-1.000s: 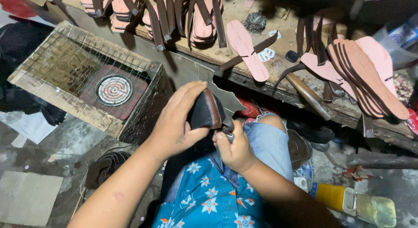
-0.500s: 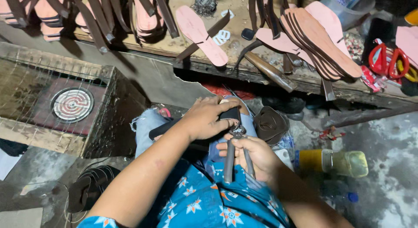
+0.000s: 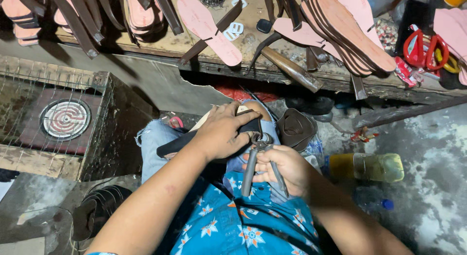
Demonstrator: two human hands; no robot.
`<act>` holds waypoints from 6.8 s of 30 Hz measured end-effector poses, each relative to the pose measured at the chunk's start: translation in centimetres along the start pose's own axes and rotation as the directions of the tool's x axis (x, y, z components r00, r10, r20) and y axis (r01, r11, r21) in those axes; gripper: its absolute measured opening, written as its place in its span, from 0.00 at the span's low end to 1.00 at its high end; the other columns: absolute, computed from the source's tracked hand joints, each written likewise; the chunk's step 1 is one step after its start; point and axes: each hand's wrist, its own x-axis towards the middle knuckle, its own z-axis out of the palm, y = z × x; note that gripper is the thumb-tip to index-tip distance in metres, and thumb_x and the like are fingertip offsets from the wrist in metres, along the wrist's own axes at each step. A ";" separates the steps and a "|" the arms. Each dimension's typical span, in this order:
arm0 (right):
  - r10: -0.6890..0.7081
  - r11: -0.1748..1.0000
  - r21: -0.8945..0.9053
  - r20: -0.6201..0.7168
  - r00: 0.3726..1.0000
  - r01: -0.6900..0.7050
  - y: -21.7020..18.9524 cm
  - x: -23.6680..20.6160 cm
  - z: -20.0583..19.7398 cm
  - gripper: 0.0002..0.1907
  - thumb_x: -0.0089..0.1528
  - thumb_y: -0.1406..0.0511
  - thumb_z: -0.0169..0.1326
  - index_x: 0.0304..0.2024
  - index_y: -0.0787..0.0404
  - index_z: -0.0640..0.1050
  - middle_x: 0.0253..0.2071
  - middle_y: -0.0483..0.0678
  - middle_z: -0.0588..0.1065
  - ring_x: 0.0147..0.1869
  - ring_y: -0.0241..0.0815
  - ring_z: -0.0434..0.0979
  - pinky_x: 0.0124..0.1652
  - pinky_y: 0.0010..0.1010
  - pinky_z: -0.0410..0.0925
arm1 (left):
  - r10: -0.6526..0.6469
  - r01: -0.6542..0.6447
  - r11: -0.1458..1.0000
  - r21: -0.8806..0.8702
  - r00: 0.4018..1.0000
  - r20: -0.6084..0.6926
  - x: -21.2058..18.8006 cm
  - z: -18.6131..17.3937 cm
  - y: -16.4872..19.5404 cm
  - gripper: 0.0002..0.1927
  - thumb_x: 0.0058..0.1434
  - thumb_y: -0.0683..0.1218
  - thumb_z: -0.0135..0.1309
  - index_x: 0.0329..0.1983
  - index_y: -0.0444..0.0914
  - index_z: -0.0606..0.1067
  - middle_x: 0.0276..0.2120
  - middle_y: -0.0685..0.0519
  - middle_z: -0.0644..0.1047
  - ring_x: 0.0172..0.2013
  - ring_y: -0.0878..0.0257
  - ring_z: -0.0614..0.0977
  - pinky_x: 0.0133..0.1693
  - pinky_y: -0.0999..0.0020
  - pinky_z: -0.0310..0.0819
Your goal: The person sits on the floor of a shoe workshop and attaches a sole to a shoe upper. They hold the shoe on their lap, press and fit the sole to the upper, use pincers to grip and tuck the edge, and tap the sole with a hammer to secure it, then hold up the finished shoe.
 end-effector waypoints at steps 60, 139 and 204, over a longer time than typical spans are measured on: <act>-0.345 0.519 -0.384 0.724 0.598 0.764 -3.3 4.1 10.5 0.17 0.67 0.67 0.59 0.57 0.63 0.74 0.60 0.53 0.75 0.65 0.45 0.74 0.64 0.34 0.66 | -0.617 0.075 0.714 -0.696 0.538 -0.575 -18.0 -4.3 2.2 0.28 0.61 0.59 0.57 0.52 0.33 0.73 0.54 0.44 0.75 0.58 0.52 0.77 0.66 0.61 0.67; -0.433 -0.365 -0.709 0.703 0.564 0.603 -7.0 5.2 6.2 0.14 0.62 0.63 0.59 0.50 0.60 0.80 0.50 0.51 0.79 0.57 0.50 0.81 0.57 0.36 0.72 | -0.467 0.181 0.873 -0.453 0.574 -0.672 -14.1 2.9 -4.1 0.24 0.60 0.46 0.63 0.55 0.31 0.73 0.55 0.42 0.74 0.55 0.48 0.78 0.58 0.60 0.71; -0.170 -0.393 -0.904 0.253 0.953 0.170 4.9 4.3 9.1 0.14 0.65 0.62 0.49 0.44 0.67 0.66 0.35 0.63 0.77 0.41 0.63 0.79 0.45 0.48 0.71 | -0.233 0.175 0.972 -0.156 0.790 -0.567 -14.8 -0.6 -1.9 0.27 0.52 0.41 0.55 0.58 0.33 0.74 0.60 0.38 0.72 0.62 0.35 0.71 0.63 0.49 0.64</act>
